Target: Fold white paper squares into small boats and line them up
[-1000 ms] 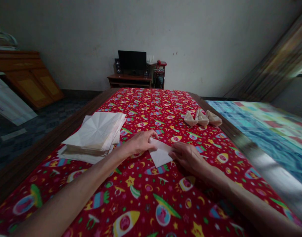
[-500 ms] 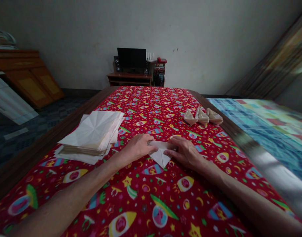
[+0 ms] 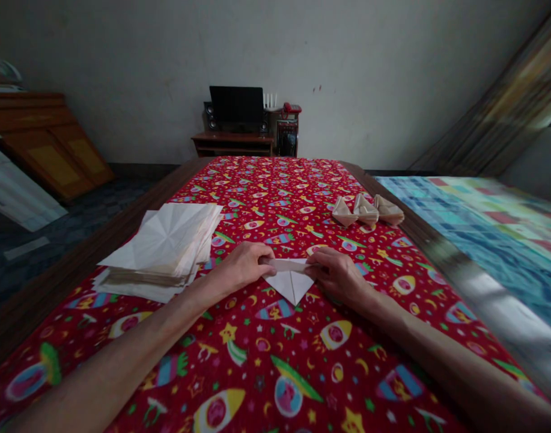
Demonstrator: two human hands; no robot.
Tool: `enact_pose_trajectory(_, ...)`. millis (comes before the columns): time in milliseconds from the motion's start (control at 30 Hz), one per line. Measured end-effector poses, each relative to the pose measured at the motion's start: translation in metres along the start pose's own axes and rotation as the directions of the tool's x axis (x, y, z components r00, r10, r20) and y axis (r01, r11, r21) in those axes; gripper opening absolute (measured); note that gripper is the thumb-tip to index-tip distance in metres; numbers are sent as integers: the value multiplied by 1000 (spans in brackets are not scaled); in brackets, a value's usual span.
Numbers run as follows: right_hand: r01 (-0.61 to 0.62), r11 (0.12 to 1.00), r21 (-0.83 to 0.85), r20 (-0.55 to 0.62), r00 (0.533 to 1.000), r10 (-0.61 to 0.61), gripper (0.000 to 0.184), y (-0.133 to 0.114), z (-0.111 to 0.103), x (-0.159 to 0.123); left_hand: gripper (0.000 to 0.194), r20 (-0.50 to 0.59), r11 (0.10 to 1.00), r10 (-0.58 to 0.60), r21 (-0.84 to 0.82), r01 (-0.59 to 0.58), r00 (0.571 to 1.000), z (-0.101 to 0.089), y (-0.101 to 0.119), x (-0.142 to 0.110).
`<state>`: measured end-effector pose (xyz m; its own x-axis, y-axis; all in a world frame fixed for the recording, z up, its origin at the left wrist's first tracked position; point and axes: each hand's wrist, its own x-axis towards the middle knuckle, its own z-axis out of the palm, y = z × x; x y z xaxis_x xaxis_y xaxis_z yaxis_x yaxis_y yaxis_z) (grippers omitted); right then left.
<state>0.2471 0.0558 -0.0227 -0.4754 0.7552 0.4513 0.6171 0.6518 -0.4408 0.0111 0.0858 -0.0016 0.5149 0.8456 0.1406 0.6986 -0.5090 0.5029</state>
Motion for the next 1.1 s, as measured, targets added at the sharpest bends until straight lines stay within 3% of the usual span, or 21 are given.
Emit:
enact_pose_trajectory(133,90,993,-71,-7,996,-91,11,7,-1,-3,5,-21,982,162,98,-160,987,-2,-4,-7)
enact_pose_trajectory(300,249,929,-274,10,967,-256,21,6,-4,-7,10,15,885,351,323,-336,936,-1,3,-27)
enact_pose_trajectory(533,275,867,-416,149,961,-233,20,-7,-14,-11,32,101,799,373,471,-375,922,-1,8,-36)
enact_pose_trajectory(767,323,852,-412,247,940,-237,16,-10,-18,-13,43,250,682,386,570,-457,888,-7,7,-34)
enact_pose_trajectory(933,335,853,-400,311,925,-217,17,-12,-22,-20,45,217,728,321,566,-387,922,-6,20,-44)
enact_pose_trajectory(1100,310,862,-401,325,928,-182,21,-14,-21,-24,52,139,799,331,485,-356,933,10,33,-53)
